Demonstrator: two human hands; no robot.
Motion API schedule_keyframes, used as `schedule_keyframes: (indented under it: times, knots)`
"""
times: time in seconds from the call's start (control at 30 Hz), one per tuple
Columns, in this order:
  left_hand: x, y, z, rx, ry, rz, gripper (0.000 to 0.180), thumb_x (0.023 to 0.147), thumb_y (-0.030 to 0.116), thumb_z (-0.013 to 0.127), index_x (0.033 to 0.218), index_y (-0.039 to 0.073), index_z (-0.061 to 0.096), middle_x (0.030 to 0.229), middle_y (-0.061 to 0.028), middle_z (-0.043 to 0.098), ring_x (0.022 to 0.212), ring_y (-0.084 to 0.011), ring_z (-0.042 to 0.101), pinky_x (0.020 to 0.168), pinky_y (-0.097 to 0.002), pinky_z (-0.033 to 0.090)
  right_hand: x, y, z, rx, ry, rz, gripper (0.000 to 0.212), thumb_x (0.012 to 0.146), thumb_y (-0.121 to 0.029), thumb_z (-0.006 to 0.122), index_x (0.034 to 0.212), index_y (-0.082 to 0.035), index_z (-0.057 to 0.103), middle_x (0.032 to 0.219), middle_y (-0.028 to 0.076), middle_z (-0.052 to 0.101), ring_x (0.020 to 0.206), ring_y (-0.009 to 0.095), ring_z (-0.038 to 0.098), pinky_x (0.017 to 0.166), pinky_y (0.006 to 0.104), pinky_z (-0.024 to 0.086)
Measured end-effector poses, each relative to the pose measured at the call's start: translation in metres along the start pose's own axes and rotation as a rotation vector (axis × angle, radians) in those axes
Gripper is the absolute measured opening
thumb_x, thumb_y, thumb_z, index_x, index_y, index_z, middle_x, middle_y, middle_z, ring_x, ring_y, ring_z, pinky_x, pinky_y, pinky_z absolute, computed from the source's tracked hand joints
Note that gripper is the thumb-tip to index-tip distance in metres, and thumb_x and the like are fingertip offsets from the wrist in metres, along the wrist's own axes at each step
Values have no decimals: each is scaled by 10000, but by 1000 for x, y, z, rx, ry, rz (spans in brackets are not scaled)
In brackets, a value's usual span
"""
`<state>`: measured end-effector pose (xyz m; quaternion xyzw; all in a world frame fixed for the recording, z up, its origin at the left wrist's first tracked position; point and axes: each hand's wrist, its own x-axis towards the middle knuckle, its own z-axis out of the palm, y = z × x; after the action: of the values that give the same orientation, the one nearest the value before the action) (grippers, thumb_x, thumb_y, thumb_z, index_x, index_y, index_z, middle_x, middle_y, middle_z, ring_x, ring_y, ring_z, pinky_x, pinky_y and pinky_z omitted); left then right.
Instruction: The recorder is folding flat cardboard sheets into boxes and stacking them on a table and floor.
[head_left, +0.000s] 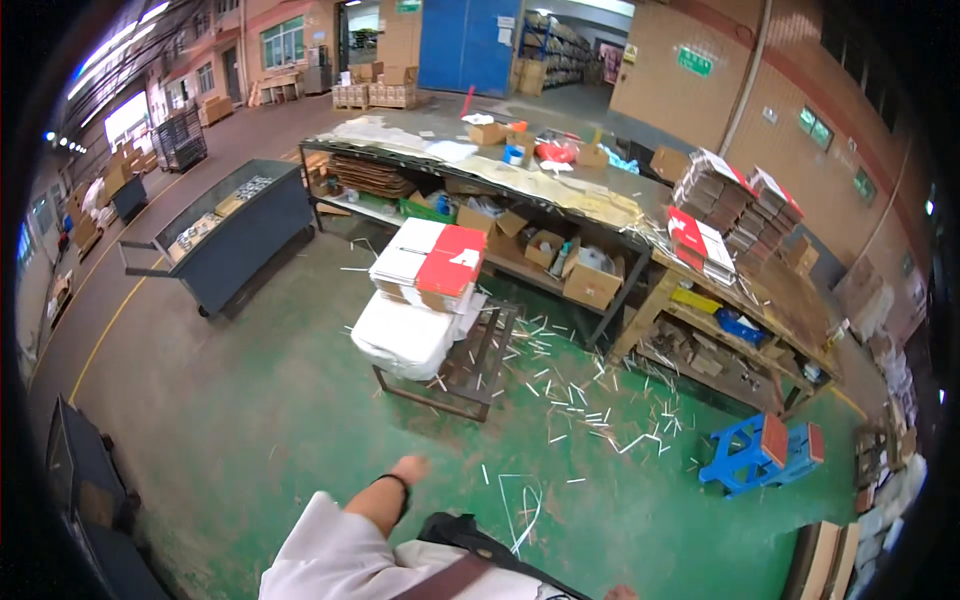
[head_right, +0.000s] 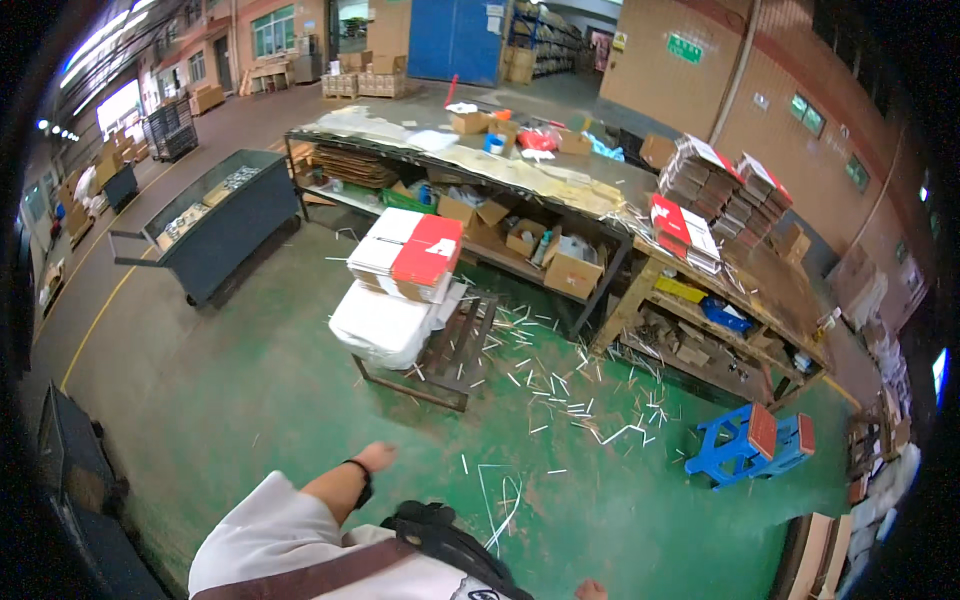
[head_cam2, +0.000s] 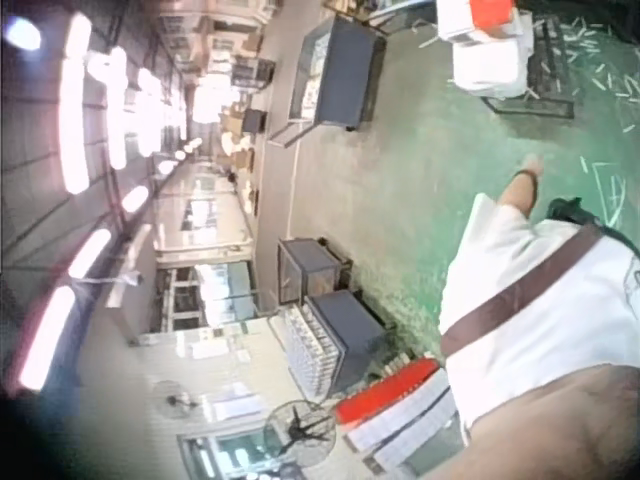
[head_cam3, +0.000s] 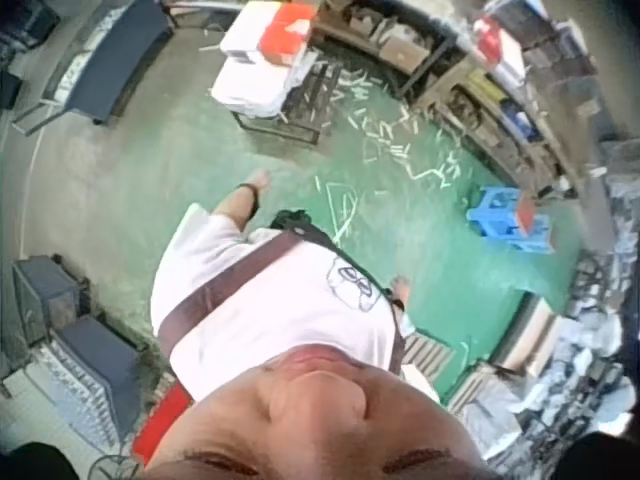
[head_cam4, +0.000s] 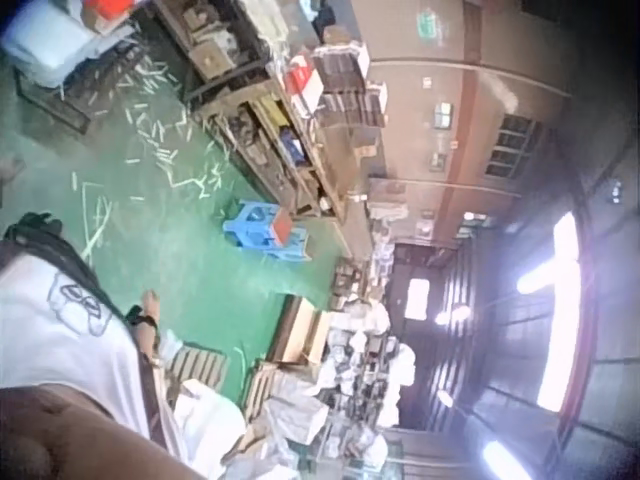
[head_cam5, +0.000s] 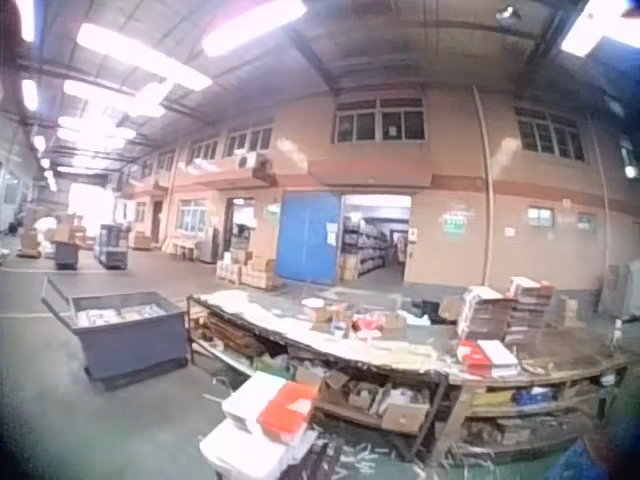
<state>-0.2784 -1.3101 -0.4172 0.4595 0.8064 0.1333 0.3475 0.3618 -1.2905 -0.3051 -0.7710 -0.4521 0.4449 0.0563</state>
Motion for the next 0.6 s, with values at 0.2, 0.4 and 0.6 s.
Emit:
schedule_keyframes:
  times: [0.2,0.4,0.6]
  knots:
    - [201,325,-26,-279,-77,486,433,879,403,587,1100,38,659,1078,-206,672,1007,-351,644,878,-417,500,87,11,-59,125,-2,287,279,899,-266,548,991,-19,641,913,144,659,832,284,627,756,472,447]
    - [319,415,-5,-155,-216,223,419,874,361,621,1124,28,667,1043,-189,685,966,-324,661,855,-407,510,288,8,-156,-108,132,169,177,846,-205,600,830,-37,650,778,116,652,724,263,638,612,419,469]
    - [460,442,-39,-416,-294,114,209,867,259,625,867,54,662,844,-76,681,730,-186,635,608,-357,488,512,-279,-293,258,392,-270,222,823,-252,621,776,-39,662,733,124,661,678,227,636,591,374,489]
